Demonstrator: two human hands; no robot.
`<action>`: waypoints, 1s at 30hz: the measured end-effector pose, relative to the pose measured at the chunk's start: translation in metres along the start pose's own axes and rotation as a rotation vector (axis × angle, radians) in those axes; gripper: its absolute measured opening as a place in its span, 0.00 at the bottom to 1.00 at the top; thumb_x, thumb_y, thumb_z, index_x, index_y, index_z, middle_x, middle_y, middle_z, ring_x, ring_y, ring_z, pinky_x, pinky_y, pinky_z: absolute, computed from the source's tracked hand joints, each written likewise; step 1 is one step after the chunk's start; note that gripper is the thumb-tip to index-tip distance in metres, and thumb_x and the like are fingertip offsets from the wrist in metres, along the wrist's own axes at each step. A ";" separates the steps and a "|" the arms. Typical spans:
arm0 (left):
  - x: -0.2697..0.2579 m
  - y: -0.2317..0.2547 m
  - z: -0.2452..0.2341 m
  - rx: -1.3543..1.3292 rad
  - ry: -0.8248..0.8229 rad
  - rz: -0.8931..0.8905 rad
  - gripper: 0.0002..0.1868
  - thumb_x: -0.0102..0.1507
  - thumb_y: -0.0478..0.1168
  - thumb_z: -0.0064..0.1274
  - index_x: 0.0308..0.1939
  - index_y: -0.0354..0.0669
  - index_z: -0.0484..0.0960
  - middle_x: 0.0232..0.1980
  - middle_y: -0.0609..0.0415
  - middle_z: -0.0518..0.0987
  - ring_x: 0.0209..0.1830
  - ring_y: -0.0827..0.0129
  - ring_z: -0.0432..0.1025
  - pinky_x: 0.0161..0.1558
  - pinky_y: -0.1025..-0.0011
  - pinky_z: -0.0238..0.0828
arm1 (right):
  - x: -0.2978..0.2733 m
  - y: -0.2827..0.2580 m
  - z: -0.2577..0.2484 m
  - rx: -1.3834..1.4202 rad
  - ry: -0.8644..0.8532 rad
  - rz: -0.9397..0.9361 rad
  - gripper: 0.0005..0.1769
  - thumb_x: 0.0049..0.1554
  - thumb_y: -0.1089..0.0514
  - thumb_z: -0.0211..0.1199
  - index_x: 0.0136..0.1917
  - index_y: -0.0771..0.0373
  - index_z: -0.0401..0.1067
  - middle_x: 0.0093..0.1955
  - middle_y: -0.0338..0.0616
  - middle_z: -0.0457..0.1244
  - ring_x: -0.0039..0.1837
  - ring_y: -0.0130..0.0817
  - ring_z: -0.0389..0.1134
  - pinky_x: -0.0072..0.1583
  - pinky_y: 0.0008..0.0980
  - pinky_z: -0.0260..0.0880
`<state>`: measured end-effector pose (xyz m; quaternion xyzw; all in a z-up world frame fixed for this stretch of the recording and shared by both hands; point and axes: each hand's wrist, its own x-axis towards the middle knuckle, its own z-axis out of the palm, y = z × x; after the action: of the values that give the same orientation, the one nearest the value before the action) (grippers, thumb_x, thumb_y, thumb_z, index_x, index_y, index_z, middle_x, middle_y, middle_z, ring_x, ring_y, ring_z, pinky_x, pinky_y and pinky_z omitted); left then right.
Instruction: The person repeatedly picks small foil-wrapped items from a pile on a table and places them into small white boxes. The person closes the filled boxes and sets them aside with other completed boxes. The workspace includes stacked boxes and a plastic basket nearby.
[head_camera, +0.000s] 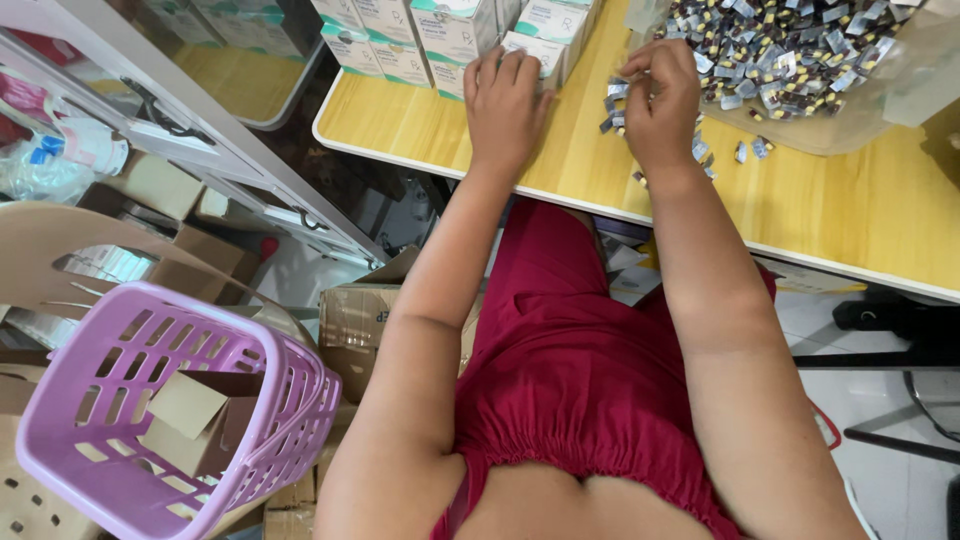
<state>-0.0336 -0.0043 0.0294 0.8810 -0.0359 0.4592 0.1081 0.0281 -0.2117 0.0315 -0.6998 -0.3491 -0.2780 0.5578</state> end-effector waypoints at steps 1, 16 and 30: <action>0.000 -0.001 0.000 0.012 -0.006 -0.002 0.24 0.57 0.45 0.68 0.54 0.45 0.77 0.61 0.52 0.75 0.67 0.52 0.66 0.68 0.50 0.58 | 0.000 0.003 -0.002 -0.038 0.022 -0.039 0.14 0.53 0.79 0.49 0.47 0.69 0.70 0.54 0.51 0.63 0.58 0.44 0.68 0.57 0.34 0.68; -0.001 0.062 0.055 -0.375 -0.408 0.127 0.40 0.66 0.62 0.55 0.70 0.34 0.66 0.73 0.31 0.62 0.75 0.36 0.55 0.72 0.44 0.52 | -0.005 0.070 -0.071 0.198 0.338 0.029 0.10 0.62 0.78 0.51 0.47 0.68 0.69 0.50 0.41 0.63 0.51 0.27 0.64 0.53 0.27 0.67; -0.008 0.115 0.091 -0.395 -0.384 -0.070 0.50 0.62 0.71 0.51 0.66 0.26 0.63 0.68 0.28 0.65 0.70 0.38 0.60 0.71 0.46 0.54 | -0.026 0.070 -0.097 -0.159 0.136 0.058 0.10 0.60 0.76 0.60 0.45 0.64 0.71 0.48 0.42 0.65 0.53 0.32 0.68 0.53 0.28 0.68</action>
<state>0.0162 -0.1373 -0.0094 0.9145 -0.1141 0.2638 0.2848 0.0680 -0.3202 -0.0079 -0.7311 -0.2669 -0.3357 0.5307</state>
